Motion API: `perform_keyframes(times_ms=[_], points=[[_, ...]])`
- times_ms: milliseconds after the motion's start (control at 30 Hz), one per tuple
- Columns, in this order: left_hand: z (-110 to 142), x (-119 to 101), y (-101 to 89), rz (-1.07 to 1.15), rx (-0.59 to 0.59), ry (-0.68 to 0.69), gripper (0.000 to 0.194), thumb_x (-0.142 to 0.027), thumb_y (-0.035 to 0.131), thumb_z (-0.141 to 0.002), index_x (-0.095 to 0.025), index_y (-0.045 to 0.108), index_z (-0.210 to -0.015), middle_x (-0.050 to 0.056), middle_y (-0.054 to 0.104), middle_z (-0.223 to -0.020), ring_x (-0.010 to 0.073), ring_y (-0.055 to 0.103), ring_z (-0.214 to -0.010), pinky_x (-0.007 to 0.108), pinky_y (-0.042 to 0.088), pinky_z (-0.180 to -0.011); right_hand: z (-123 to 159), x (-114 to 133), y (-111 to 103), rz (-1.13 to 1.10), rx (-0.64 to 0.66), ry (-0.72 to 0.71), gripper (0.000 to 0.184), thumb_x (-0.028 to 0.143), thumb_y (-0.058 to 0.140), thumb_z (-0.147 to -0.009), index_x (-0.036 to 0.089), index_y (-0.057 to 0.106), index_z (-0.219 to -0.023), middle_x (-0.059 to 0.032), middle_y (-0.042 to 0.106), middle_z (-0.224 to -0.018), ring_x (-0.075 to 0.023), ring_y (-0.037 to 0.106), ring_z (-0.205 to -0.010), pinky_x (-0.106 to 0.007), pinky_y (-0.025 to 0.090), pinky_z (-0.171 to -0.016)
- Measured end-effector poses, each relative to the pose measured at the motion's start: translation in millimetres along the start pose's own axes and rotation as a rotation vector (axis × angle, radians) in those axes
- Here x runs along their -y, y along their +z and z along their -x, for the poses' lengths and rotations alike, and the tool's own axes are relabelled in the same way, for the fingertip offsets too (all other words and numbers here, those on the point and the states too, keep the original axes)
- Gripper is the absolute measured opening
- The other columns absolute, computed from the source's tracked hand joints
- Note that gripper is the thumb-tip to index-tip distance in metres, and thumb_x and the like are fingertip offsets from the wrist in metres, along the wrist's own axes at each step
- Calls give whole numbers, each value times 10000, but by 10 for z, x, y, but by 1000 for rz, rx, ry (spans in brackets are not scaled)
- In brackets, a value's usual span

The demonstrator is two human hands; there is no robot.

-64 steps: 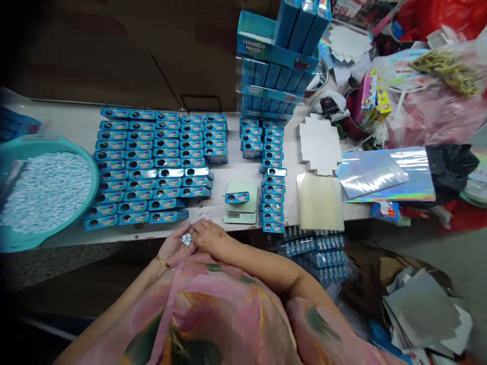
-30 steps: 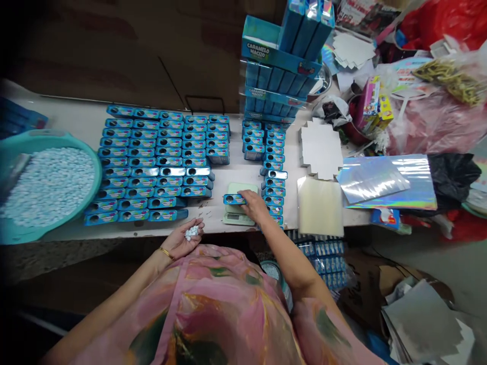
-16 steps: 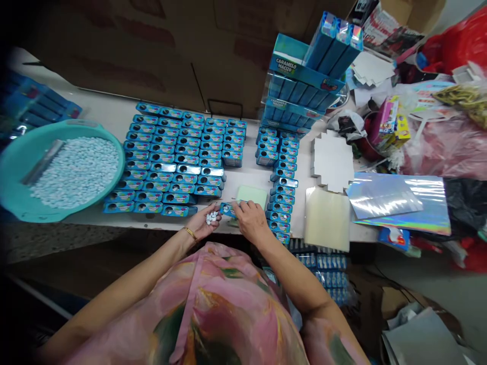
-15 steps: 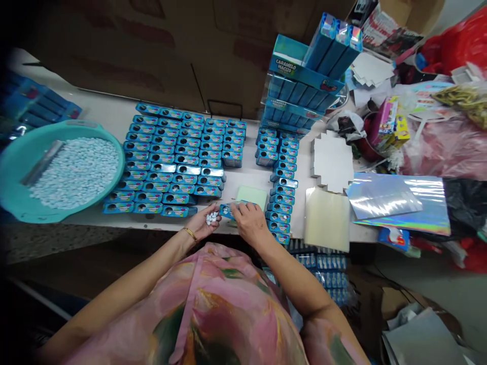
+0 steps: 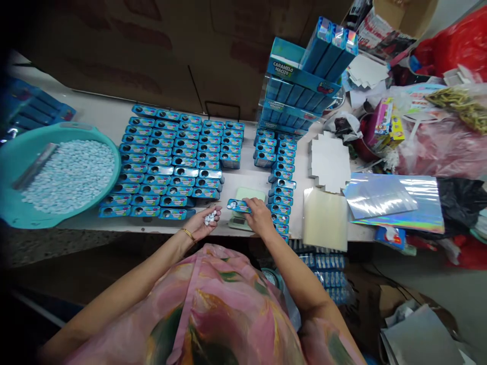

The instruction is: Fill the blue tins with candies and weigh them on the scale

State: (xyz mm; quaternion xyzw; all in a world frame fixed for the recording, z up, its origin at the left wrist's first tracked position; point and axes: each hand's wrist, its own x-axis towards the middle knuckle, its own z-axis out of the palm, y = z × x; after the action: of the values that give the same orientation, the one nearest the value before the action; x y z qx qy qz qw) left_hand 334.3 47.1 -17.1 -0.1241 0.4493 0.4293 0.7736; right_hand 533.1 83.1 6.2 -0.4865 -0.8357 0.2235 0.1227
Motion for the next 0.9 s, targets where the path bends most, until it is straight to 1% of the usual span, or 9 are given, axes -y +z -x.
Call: perform_keyframes(times_ms=[100, 233, 333, 400, 533, 600, 767, 833, 900], points=[[24, -37, -85, -7, -29, 23, 129, -115, 453, -790, -58, 568, -789, 39, 520, -595, 54, 471, -458, 114, 301, -321, -37, -240, 145, -172, -29, 52, 333, 218, 507, -746, 169, 491, -1075, -70, 549, -966, -197, 490, -912, -325, 406, -811], [71, -44, -177, 0, -76, 34, 131, -118, 450, -793, -61, 569, -789, 40, 524, -601, 57, 474, -457, 119, 304, -318, -29, -367, 193, -220, -13, 57, 363, 190, 475, -747, 167, 463, -1109, -82, 525, -1041, -195, 478, -981, -339, 400, -838], [119, -27, -222, 9, -102, 27, 129, -101, 444, -790, -66, 567, -783, 39, 526, -599, 57, 471, -452, 121, 301, -313, -8, -309, 117, -112, -30, 21, 479, 225, 506, -732, 165, 398, -1195, -108, 442, -1187, -220, 392, -1101, -382, 345, -904], [144, -15, -241, 8, -119, 19, 134, -95, 436, -791, -68, 567, -783, 40, 529, -598, 57, 468, -448, 123, 301, -311, -15, -219, 64, -10, -48, -22, 487, 266, 531, -735, 185, 410, -1199, -103, 412, -1230, -234, 340, -1140, -402, 298, -934], [161, -3, -272, 4, -137, 15, 135, -90, 436, -788, -71, 569, -794, 43, 534, -599, 63, 469, -446, 129, 299, -306, -80, -37, 52, 120, 2, -177, 241, 298, 510, -784, 262, 569, -1015, -50, 488, -1153, -217, 360, -1103, -391, 275, -917], [164, -11, -299, 7, -135, 22, 123, -91, 448, -781, -68, 569, -793, 45, 536, -603, 66, 473, -448, 131, 300, -304, -99, -11, 68, 133, -7, -217, 176, 288, 494, -801, 274, 607, -935, -33, 509, -1126, -203, 373, -1087, -377, 277, -904], [207, -61, -421, 27, -144, 40, 124, -93, 455, -775, -61, 572, -800, 43, 533, -604, 65, 471, -445, 135, 307, -308, -28, -169, -14, 94, -150, -60, 194, 272, 445, -829, 232, 622, -895, -54, 530, -1081, -187, 404, -1046, -362, 309, -877], [225, -73, -477, 42, -161, 42, 133, -90, 443, -779, -62, 572, -795, 44, 531, -601, 68, 475, -449, 137, 317, -312, 6, -232, -72, 79, -154, -18, 198, 277, 448, -825, 218, 611, -920, -60, 534, -1073, -187, 418, -1025, -359, 326, -865], [236, -72, -531, 53, -180, 42, 137, -89, 436, -781, -66, 571, -784, 47, 533, -604, 73, 483, -456, 141, 325, -315, 13, -251, -106, 69, -107, -23, 251, 300, 483, -804, 209, 567, -1022, -66, 516, -1116, -194, 411, -1041, -359, 333, -870]])
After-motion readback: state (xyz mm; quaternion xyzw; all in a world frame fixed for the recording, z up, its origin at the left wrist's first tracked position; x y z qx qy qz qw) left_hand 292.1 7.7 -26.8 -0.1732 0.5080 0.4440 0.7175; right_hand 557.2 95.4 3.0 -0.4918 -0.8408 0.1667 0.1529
